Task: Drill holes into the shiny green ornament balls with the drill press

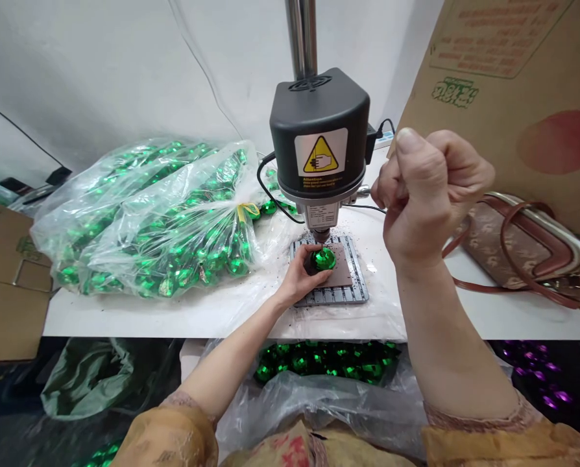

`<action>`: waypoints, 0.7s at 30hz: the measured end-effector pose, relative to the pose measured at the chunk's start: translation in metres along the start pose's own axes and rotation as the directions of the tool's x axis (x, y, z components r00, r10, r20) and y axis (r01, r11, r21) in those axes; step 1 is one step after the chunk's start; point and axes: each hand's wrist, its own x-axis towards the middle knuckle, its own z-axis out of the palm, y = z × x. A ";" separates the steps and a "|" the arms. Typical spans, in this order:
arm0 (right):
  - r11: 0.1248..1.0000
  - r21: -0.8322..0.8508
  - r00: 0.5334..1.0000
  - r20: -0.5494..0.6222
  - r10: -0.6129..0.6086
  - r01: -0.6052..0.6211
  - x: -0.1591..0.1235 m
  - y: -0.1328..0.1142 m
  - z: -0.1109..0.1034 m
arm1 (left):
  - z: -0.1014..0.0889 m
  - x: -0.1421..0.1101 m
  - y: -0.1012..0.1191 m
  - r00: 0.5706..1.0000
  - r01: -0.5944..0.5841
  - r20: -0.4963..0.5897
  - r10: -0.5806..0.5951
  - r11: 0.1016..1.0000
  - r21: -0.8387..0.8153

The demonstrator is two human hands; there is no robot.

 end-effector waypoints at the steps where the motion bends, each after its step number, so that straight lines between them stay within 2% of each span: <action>1: 1.000 0.016 1.000 0.008 -0.012 0.011 0.000 0.000 0.000 | 0.000 0.000 -0.001 1.000 0.001 0.009 -0.001 1.000 -0.006; 5: 0.990 0.122 0.997 0.019 -0.074 0.071 -0.002 0.002 -0.001 | 0.000 -0.001 -0.004 1.000 0.013 0.014 -0.012 0.999 -0.035; 12: 0.969 0.177 0.985 -0.028 -0.171 0.173 -0.018 0.007 -0.003 | 0.001 -0.002 -0.006 0.999 0.033 0.019 -0.032 0.994 -0.104; 21: 0.972 0.143 0.982 -0.007 -0.188 0.187 -0.026 0.016 -0.010 | 0.002 -0.002 -0.003 1.000 0.028 0.015 -0.026 0.993 -0.116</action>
